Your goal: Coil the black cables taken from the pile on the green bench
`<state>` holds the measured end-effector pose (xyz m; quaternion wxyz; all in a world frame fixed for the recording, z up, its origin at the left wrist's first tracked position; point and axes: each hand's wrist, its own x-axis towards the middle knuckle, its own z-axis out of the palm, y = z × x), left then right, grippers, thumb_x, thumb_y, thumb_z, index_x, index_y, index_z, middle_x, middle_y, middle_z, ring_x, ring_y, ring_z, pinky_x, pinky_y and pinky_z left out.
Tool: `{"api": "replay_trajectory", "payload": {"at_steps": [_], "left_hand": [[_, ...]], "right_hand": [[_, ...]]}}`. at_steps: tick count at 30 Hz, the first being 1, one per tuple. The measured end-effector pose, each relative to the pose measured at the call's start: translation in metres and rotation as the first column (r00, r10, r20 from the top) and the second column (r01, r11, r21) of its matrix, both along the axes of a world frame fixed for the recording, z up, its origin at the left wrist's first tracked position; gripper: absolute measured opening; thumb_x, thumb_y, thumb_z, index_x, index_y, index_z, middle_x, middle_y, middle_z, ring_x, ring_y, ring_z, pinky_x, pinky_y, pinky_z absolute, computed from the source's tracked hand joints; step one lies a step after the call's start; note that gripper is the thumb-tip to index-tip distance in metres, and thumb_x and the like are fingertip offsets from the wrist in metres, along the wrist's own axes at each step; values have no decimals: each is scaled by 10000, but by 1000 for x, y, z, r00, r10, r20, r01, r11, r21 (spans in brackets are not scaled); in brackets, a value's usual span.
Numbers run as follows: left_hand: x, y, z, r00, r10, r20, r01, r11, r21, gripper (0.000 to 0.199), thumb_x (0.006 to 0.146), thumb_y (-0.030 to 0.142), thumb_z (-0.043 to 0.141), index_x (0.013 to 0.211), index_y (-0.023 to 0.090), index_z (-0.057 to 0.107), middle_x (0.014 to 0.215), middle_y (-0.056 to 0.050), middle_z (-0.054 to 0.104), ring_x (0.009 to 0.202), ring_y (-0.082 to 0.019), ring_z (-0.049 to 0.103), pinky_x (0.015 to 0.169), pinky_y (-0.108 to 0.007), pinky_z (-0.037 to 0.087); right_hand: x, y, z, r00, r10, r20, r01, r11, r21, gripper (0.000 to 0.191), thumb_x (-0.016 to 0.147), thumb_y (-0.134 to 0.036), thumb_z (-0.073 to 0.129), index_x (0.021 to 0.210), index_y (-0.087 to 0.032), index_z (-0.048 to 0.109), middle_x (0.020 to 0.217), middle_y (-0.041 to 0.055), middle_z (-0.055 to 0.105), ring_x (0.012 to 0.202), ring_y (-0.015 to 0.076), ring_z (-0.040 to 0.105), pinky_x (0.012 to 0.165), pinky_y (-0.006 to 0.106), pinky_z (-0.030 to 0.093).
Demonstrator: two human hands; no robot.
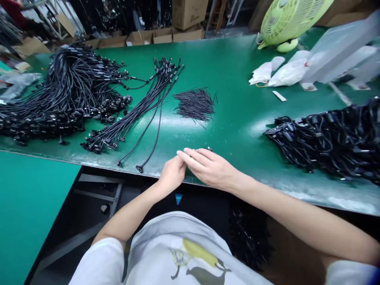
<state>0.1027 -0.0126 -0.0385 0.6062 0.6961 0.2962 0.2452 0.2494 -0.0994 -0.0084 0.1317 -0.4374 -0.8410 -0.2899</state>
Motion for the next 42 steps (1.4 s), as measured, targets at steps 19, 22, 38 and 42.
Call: {"api": "replay_trajectory", "payload": {"at_steps": [19, 22, 38, 42], "left_hand": [[-3, -12, 18, 979, -79, 187, 182, 748, -638, 47, 654, 165, 614, 689, 139, 598, 628, 40, 498, 596, -73, 396, 575, -213, 318], [1, -7, 18, 958, 136, 254, 78, 726, -683, 115, 721, 251, 617, 684, 143, 632, 683, 11, 549, 680, -104, 466, 666, -232, 379], [-23, 17, 3, 990, -142, 16, 143, 988, -65, 304, 854, 209, 447, 956, 176, 732, 928, -51, 586, 925, -185, 537, 877, -308, 427], [-33, 19, 19, 959, -203, 197, 225, 970, -95, 314, 878, 251, 457, 948, 168, 751, 911, -62, 592, 900, -187, 557, 843, -303, 440]], "right_hand": [[-11, 6, 33, 923, 10, 384, 93, 964, -248, 289, 835, -24, 401, 693, -152, 617, 632, 65, 511, 564, 175, 407, 523, 326, 234], [-11, 17, 31, 971, -231, 67, 239, 897, -371, 229, 882, -130, 438, 727, -150, 606, 667, 65, 565, 582, 167, 461, 522, 307, 231], [-24, 2, 9, 555, -456, -696, -130, 779, -613, 312, 950, -312, 424, 709, -188, 577, 740, 28, 616, 703, 145, 536, 667, 252, 383], [-25, 3, 3, 544, -493, -679, -179, 722, -668, 334, 954, -307, 430, 679, -181, 571, 702, 12, 596, 675, 131, 526, 649, 240, 380]]}}
